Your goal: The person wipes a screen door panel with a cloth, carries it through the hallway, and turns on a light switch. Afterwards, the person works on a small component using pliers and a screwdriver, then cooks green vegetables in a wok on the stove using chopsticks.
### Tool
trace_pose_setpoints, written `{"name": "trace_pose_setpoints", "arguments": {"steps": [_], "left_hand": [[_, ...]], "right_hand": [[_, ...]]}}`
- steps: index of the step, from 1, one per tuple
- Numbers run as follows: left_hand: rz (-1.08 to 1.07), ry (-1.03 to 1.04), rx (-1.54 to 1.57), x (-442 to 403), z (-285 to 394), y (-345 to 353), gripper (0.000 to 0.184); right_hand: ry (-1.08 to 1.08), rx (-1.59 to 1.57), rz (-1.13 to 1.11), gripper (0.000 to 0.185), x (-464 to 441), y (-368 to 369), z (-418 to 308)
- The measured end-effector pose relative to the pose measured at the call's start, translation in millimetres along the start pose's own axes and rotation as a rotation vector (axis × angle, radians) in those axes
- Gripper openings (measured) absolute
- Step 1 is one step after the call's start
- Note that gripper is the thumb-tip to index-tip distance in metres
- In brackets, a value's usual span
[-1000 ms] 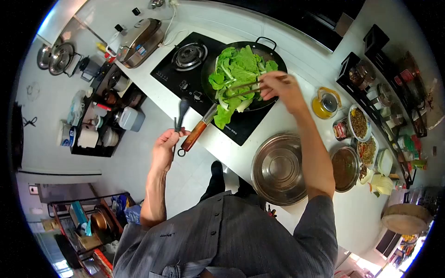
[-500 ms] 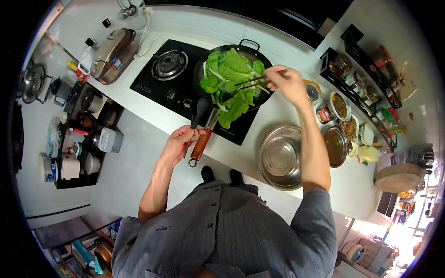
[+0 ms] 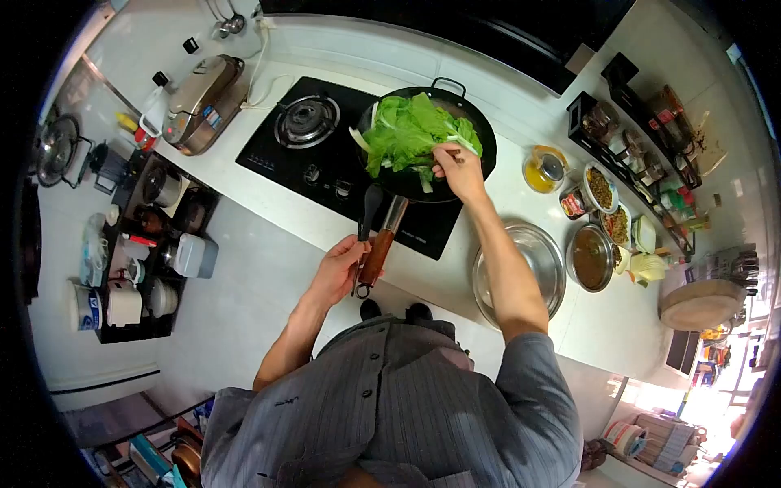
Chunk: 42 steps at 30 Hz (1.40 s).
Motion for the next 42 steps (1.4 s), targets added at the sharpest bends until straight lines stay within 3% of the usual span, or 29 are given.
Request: {"name": "trace_pose_setpoints", "arguments": {"steps": [2,8,11,13,18,22,25,28,30,34,36,42], "left_hand": [[0.017,0.036,0.044,1,0,1,0.021],[0.013,0.025,0.031,2,-4,-1,0.020],[-0.018,0.059,0.047,2,-4,3,0.020],[-0.011,0.078,0.047,0,-3,6,0.020],[0.022,0.086,0.024,0,-6,11,0.018],[0.152,0.107,-0.086,3,-3,15,0.017],[0.217,0.114,-0.177,7,-4,21,0.016],[0.282,0.147,-0.301,6,-7,23,0.017],[0.410,0.279,-0.517,7,-8,25,0.020],[0.537,0.301,-0.845,12,0,39,0.021],[0.600,0.474,-1.034,10,0,35,0.020],[0.636,0.516,-1.059,14,3,41,0.021]], "right_hand": [[0.053,0.150,-0.047,0.020,2,-4,-33],[-0.084,-0.035,-0.022,0.020,-11,-10,-102],[-0.025,-0.226,-0.094,0.020,-22,28,-59],[0.063,-0.153,-0.072,0.023,-25,34,-21],[0.080,0.103,0.043,0.022,-14,-13,-3],[0.022,-0.031,-0.022,0.021,-14,-52,-39],[-0.098,-0.030,0.134,0.025,-21,-111,-76],[-0.130,0.153,0.255,0.024,-46,-162,-58],[0.057,0.089,0.232,0.022,-66,-175,-17],[0.203,-0.231,0.213,0.020,-92,-137,45],[0.169,-0.270,0.200,0.020,-95,-112,44],[0.041,-0.251,0.139,0.021,-68,-65,-9]]}}
Point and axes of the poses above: each hand's wrist, its own x-axis away from the middle knuckle, its own y-axis out of the palm, z = x × y, the point moved 4 cm from there along -x, towards the middle knuckle, and after that the axes turned 1 degree about z, right-handed, at the moved point
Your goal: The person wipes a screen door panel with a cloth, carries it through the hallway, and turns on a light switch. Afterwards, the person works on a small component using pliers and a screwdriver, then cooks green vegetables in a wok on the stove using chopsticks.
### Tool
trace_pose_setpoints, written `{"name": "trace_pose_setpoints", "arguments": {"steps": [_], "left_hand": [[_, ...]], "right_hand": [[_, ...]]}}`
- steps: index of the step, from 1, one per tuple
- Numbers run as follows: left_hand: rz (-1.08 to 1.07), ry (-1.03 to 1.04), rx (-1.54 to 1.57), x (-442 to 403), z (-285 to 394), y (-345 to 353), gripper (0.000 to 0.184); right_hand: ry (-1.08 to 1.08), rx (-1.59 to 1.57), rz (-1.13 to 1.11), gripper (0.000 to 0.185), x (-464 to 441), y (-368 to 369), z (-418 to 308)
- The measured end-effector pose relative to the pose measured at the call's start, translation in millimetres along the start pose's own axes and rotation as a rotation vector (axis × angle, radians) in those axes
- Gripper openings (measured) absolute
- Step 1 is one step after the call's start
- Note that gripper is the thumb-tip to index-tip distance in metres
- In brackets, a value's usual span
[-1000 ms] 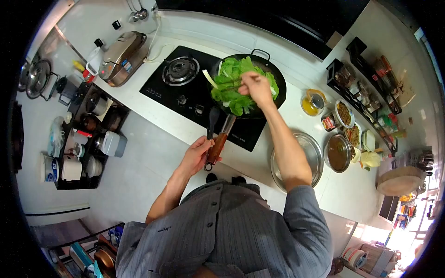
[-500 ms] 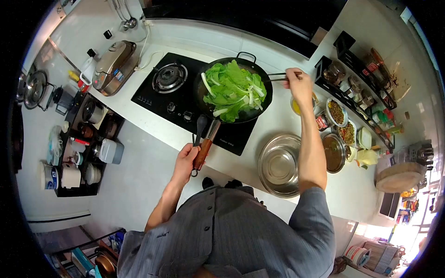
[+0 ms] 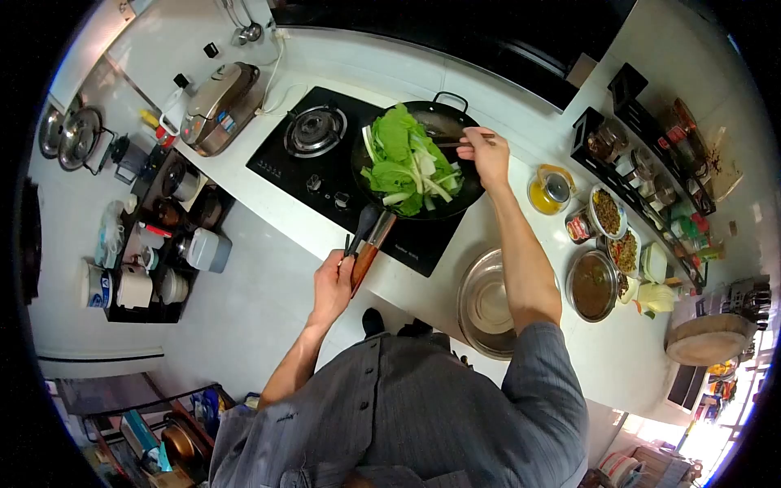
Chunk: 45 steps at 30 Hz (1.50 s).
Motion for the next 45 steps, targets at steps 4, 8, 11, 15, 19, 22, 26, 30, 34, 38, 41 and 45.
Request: {"name": "trace_pose_setpoints", "arguments": {"steps": [4,8,11,15,19,22,26,30,34,38,41,45], "left_hand": [[0.041,0.113,-0.035,0,-7,0,0.021],[-0.017,-0.009,0.034,1,-4,-1,0.021],[-0.069,-0.081,0.066,0,-11,1,0.021],[-0.133,-0.090,0.078,-2,-24,7,0.020],[-0.168,-0.070,0.161,-2,-14,5,0.024],[-0.253,-0.255,0.363,-2,-6,2,0.023],[-0.326,-0.301,0.465,-3,-10,3,0.022],[-0.335,-0.308,0.457,-2,-8,3,0.021],[-0.313,-0.322,0.482,-1,-9,2,0.021],[-0.299,-0.316,0.459,-1,-8,3,0.021],[-0.288,-0.315,0.462,0,-11,4,0.022],[-0.279,-0.307,0.439,0,-10,4,0.021]], "right_hand": [[-0.333,0.232,-0.133,0.016,42,36,-6],[-0.713,0.568,-0.267,0.014,104,68,-32],[-0.825,0.702,-0.380,0.012,135,79,-41],[-0.863,0.674,-0.327,0.013,146,71,-66],[-0.536,0.450,-0.246,0.015,134,53,-61],[-0.097,0.296,-0.353,0.018,119,56,-15],[-0.204,0.456,-0.375,0.018,101,55,10],[-0.559,0.723,-0.454,0.016,108,59,-5],[-0.759,0.956,-0.497,0.013,101,54,13],[-0.849,1.076,-0.498,0.015,99,49,20],[-0.801,0.910,-0.467,0.017,99,39,-7],[-0.273,0.595,-0.368,0.018,86,12,-76]]}}
Point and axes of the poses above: each hand's wrist, its own x-axis away from the middle knuckle, its own y-axis out of the palm, z = x × y, the point moved 4 cm from there along -x, towards the middle knuckle, and after that the axes turned 1 degree about z, right-handed, at the moved point
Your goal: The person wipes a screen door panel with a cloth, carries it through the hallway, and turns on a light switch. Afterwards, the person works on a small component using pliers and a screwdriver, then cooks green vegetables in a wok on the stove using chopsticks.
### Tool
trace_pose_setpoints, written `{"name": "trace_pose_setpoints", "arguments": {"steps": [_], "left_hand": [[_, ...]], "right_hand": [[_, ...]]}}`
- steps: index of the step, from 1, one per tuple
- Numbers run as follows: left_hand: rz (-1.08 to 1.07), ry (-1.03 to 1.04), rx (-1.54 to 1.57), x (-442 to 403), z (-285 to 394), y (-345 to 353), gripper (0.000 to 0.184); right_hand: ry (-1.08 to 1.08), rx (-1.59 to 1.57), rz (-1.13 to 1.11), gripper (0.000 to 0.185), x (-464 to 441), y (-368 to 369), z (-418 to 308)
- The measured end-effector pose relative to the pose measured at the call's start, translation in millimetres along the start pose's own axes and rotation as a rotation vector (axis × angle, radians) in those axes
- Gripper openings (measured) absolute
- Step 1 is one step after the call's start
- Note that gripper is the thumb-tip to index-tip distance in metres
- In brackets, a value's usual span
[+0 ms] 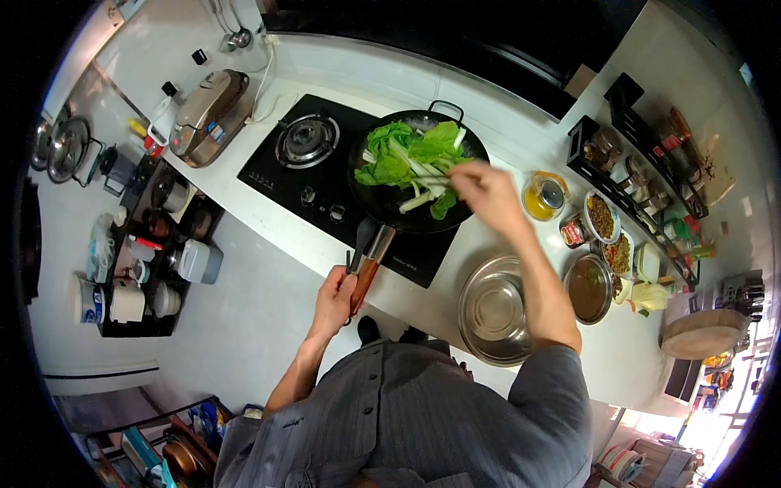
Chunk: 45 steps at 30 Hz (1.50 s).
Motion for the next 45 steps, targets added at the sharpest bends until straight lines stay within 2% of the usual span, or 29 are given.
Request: {"name": "trace_pose_setpoints", "arguments": {"steps": [2,4,6,7,9,14,18,20,22,24,26,30,32,34,40,42,45], "left_hand": [[0.010,-0.003,0.002,1,3,1,0.021],[0.023,-0.001,0.000,1,4,1,0.021],[0.034,-0.005,0.003,2,3,1,0.020],[0.040,-0.007,0.002,3,4,1,0.020],[0.051,-0.025,0.005,2,4,2,0.021],[0.046,-0.006,-0.006,0,-2,1,0.021],[0.035,-0.009,0.003,0,1,4,0.021],[0.027,-0.007,-0.003,0,-1,3,0.021],[0.022,0.000,-0.006,-1,0,2,0.021],[0.026,-0.001,-0.001,1,0,3,0.021],[0.030,-0.003,0.005,2,2,4,0.021],[0.025,-0.022,-0.001,0,-3,1,0.020],[0.028,-0.017,0.010,1,-2,1,0.020],[0.027,-0.008,0.018,2,0,2,0.021],[0.030,0.004,0.022,3,3,4,0.021],[0.033,-0.003,-0.033,3,5,2,0.020],[0.035,0.003,-0.026,3,2,1,0.020]], "right_hand": [[0.080,-0.225,0.140,0.018,-23,-31,12],[0.025,-0.250,0.212,0.018,-55,-46,37],[0.042,-0.144,0.309,0.019,-84,-48,93],[0.042,-0.149,0.304,0.019,-91,-40,111],[0.331,-0.424,0.299,0.021,-98,-24,147],[0.329,-0.446,0.281,0.021,-80,-9,134],[0.177,-0.447,0.203,0.018,-53,5,100],[0.073,-0.301,0.164,0.014,-34,25,83],[-0.281,0.040,0.190,0.014,-9,38,52],[-0.307,0.115,0.173,0.014,18,46,13],[-0.465,0.265,0.064,0.012,36,58,-3],[-0.485,0.203,0.132,0.012,48,51,-29],[-0.329,0.105,0.142,0.014,46,45,-27],[-0.320,0.033,0.149,0.013,44,53,-14],[-0.340,0.138,-0.001,0.010,24,72,13],[-0.635,0.347,-0.030,0.011,18,86,21],[-0.591,0.338,-0.080,0.013,8,82,18]]}}
Point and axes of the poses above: each hand's wrist, its own x-axis away from the middle knuckle, its own y-axis out of the palm, z = x × y, the point moved 4 cm from there along -x, towards the middle knuckle, and after that the axes turned 1 degree about z, right-handed, at the moved point
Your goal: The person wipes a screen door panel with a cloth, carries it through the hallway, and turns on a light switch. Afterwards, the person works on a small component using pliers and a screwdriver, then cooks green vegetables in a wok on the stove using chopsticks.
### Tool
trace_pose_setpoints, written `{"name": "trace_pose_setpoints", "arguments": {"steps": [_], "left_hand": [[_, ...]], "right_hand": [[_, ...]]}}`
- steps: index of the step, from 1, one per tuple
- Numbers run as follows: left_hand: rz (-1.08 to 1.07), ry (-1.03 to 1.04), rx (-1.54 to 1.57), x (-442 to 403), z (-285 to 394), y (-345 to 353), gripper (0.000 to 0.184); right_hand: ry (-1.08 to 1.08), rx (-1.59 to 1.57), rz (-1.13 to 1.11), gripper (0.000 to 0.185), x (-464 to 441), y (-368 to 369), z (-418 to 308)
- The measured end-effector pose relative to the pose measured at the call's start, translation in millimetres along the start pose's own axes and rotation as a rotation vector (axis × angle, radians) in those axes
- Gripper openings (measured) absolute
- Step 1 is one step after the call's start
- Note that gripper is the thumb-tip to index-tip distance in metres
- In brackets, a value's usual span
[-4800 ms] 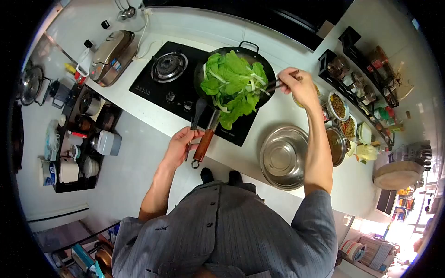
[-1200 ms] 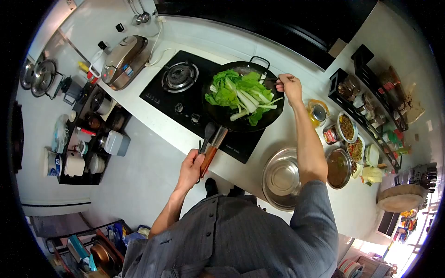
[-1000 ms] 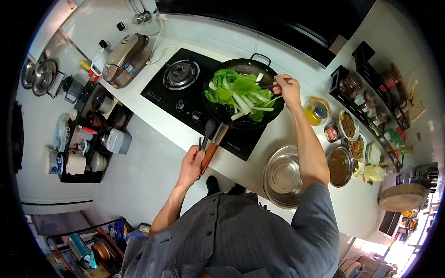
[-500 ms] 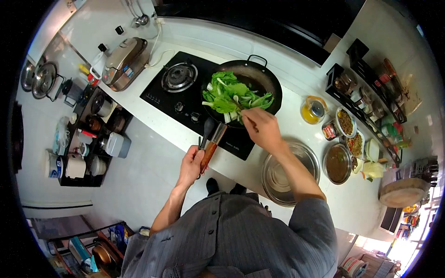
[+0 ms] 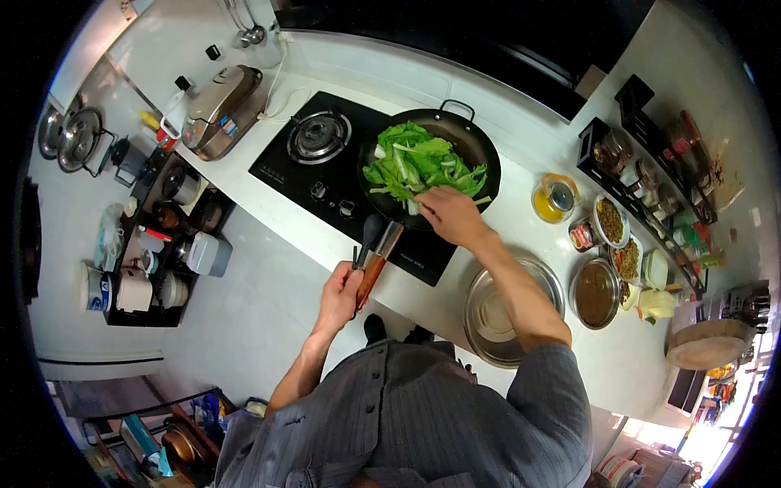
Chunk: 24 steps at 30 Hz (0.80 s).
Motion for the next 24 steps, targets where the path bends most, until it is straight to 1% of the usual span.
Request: {"name": "trace_pose_setpoints", "arguments": {"steps": [1,3,4,5,7,10,11,13,15,18,20,21,24], "left_hand": [[0.007,0.009,0.005,-2,-1,0,0.020],[-0.007,0.011,0.035,-2,-6,0,0.020],[-0.008,0.007,0.035,-2,-4,0,0.020],[-0.005,0.004,0.039,-2,-3,1,0.020],[0.015,-0.001,0.042,-1,-2,0,0.021],[0.011,-0.005,0.068,-2,-7,0,0.019],[0.019,-0.004,0.069,-1,-7,0,0.019],[0.019,-0.010,0.060,-1,-7,0,0.019],[0.028,-0.020,0.063,-1,-8,1,0.019],[0.021,-0.009,0.043,0,-3,0,0.019],[0.015,0.001,0.040,-1,-3,0,0.020],[0.016,0.003,0.045,-3,-5,0,0.020],[0.028,0.027,0.023,-3,-5,0,0.020]], "right_hand": [[-0.012,0.002,0.000,0.013,-8,-12,0],[0.214,-0.148,0.045,0.015,-22,-52,1],[0.327,-0.242,0.102,0.016,-27,-69,9],[0.440,-0.337,0.158,0.018,-33,-84,21],[0.639,-0.482,0.186,0.020,-50,-104,50],[0.700,-0.608,0.354,0.021,-69,-82,126],[0.695,-0.614,0.349,0.021,-71,-66,150],[0.875,-0.736,0.525,0.020,-68,-34,197],[0.980,-0.843,0.453,0.021,-70,1,224],[0.976,-0.868,0.391,0.023,-86,19,209],[0.836,-0.843,0.227,0.025,-103,15,184],[0.833,-0.840,0.225,0.025,-109,10,172],[0.720,-0.785,0.025,0.025,-117,-3,126]]}}
Point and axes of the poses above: each hand's wrist, its own x-axis away from the middle knuckle, its own y-axis out of the palm, z = x × y, the point moved 4 cm from there along -x, towards the middle knuckle, and after that the axes turned 1 degree about z, right-handed, at the moved point
